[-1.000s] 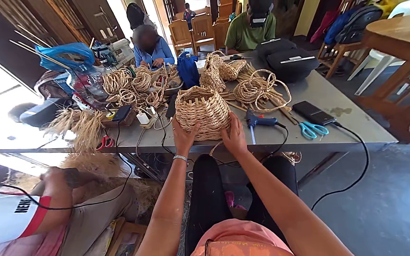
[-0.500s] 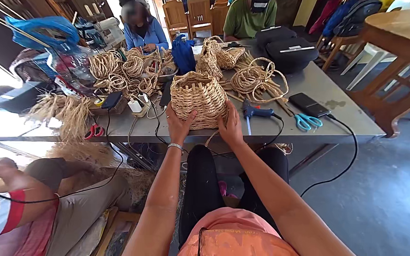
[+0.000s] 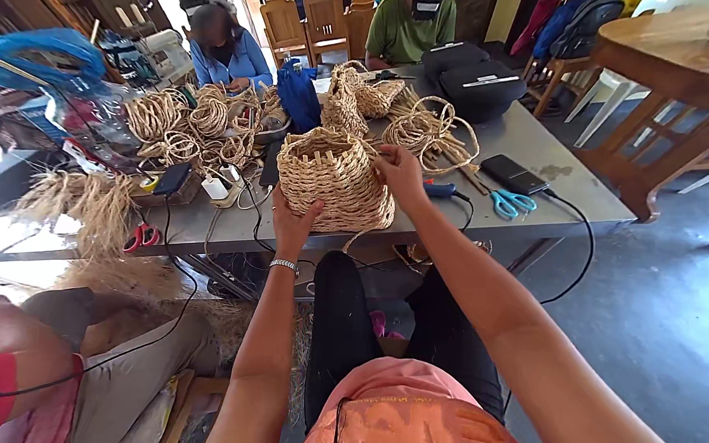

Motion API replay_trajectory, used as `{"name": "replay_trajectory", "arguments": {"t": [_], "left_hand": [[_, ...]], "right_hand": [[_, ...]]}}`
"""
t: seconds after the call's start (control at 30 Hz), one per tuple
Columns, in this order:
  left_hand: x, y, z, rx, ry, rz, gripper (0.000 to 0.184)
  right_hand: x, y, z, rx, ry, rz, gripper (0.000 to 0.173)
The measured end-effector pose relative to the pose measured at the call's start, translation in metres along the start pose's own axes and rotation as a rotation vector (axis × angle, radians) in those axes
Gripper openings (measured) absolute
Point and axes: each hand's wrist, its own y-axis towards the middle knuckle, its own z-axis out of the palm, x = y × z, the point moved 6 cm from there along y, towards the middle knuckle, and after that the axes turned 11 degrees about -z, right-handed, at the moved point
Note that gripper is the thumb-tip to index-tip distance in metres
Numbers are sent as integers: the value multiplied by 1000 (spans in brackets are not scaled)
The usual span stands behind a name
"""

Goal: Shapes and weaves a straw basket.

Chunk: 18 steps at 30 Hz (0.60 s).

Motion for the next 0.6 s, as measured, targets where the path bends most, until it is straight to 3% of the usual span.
{"name": "replay_trajectory", "arguments": {"t": [0.1, 0.17, 0.23, 0.3, 0.43, 0.6], "left_hand": [[-18, 5, -6, 30, 33, 57, 114], [-49, 7, -17, -43, 75, 217, 116], [-90, 4, -26, -119, 109, 435, 99], [-126, 5, -26, -90, 144, 550, 78], [-158, 27, -8, 83, 295, 544, 75], [-167, 66, 12, 419, 680, 362, 98]], "right_hand": [[18, 18, -12, 126, -31, 39, 31], [32, 23, -17, 208, -93, 11, 31], [46, 23, -16, 271, -210, -62, 32], [54, 20, -12, 304, -321, -150, 32], [62, 22, -12, 298, -417, -209, 31], [72, 30, -19, 335, -480, -215, 34]]}}
